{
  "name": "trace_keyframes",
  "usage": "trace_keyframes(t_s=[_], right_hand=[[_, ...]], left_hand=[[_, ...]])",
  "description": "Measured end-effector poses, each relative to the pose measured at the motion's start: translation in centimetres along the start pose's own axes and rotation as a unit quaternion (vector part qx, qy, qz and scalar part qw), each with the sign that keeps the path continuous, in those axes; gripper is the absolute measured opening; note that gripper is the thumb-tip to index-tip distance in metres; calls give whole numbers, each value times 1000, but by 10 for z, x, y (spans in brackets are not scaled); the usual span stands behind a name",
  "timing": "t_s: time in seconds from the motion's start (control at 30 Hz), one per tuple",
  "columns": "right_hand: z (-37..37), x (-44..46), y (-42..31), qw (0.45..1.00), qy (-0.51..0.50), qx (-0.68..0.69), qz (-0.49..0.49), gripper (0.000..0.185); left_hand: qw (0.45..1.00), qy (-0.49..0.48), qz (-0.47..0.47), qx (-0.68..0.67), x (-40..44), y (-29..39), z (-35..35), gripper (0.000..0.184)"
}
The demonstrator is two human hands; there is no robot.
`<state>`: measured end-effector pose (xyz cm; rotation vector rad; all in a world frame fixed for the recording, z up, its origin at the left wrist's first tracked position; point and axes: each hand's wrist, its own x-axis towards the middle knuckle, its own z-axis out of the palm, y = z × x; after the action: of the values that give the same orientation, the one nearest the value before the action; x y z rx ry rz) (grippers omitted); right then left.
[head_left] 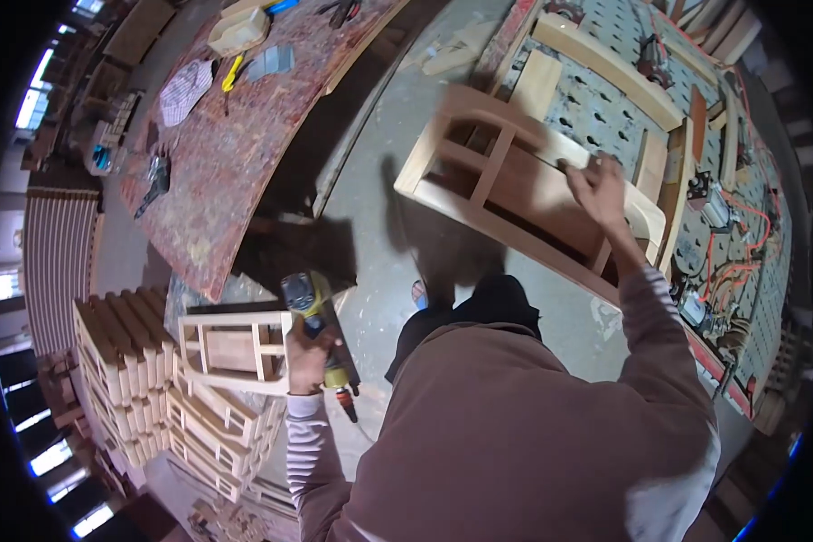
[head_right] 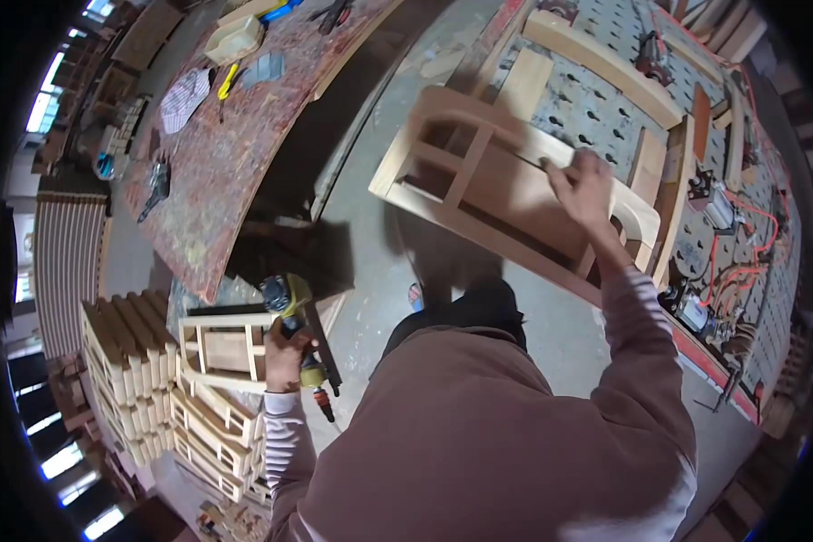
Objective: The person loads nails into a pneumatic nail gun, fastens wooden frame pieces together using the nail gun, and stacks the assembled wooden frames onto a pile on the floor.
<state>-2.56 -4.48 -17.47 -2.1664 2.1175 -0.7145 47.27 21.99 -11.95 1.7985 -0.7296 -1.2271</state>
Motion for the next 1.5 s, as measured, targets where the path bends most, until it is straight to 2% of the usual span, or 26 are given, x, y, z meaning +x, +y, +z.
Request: trace_keyframes(t_s=[0.07,0.1,0.17,0.2,0.27,0.33,0.37,0.43,0.5,0.57,0.6,0.7,0.83,0.87,0.93,1.0,1.03,1.17,1.23,1.27,1.33,1.37,1.43,1.5], right_hand=[[3,22,-8,996,-84,-24,-18,69],[1,36,-11,996,-81,-33,-12,69],[-4,67,-14,953,-297,-26,56,64],[1,82,-8,952,-297,-32,61,64],[23,112,7,886,-458,-75,-19,65],[42,138,21,785,-602,-109,-97,68],[44,145,23,784,-604,-111,-90,68],[48,142,23,778,-627,-47,-8,65],[49,137,20,763,-641,15,82,65],[40,138,11,760,-640,17,110,64],[33,143,4,764,-633,17,119,64],[29,145,0,766,-625,22,148,65],[33,139,13,787,-602,34,131,66],[33,140,14,783,-606,30,135,66],[31,143,13,787,-599,48,141,66],[30,141,9,793,-587,72,147,66],[30,141,6,793,-586,74,149,66],[29,145,3,784,-607,5,129,65],[30,138,1,792,-594,31,138,58],[29,134,0,798,-583,52,143,52],[24,125,-2,811,-558,90,153,40],[19,123,-9,809,-562,83,152,40],[15,113,-21,808,-559,91,161,40],[19,97,-23,859,-480,71,164,46]], left_hand=[[999,32,-31,11,31,5,-25,32],[999,21,-30,9,47,13,-33,32],[991,106,1,-81,80,32,-45,32],[987,145,38,-66,106,32,-56,31],[974,192,104,-63,159,45,-75,24],[967,169,118,-152,214,59,-97,19],[964,172,103,-172,238,70,-104,17],[967,162,80,-182,279,93,-113,16],[917,-53,167,-359,322,112,-114,15],[907,-30,101,-409,426,66,-177,16],[907,-38,86,-410,446,65,-173,16],[884,-64,75,-457,493,63,-161,22],[883,37,118,-452,520,48,-150,27],[883,38,111,-454,525,42,-153,27],[951,51,93,-291,530,34,-166,28],[989,56,79,-113,521,49,-168,30],[989,54,81,-111,515,57,-168,30],[955,-152,120,-226,454,104,-122,31],[965,51,17,-256,497,51,-174,33],[967,45,25,-248,480,63,-168,33],[950,-88,61,-294,433,72,-141,32],[951,-96,68,-285,418,84,-130,32],[986,-82,80,-124,395,124,-114,30],[993,-59,89,42,359,167,-95,29]])
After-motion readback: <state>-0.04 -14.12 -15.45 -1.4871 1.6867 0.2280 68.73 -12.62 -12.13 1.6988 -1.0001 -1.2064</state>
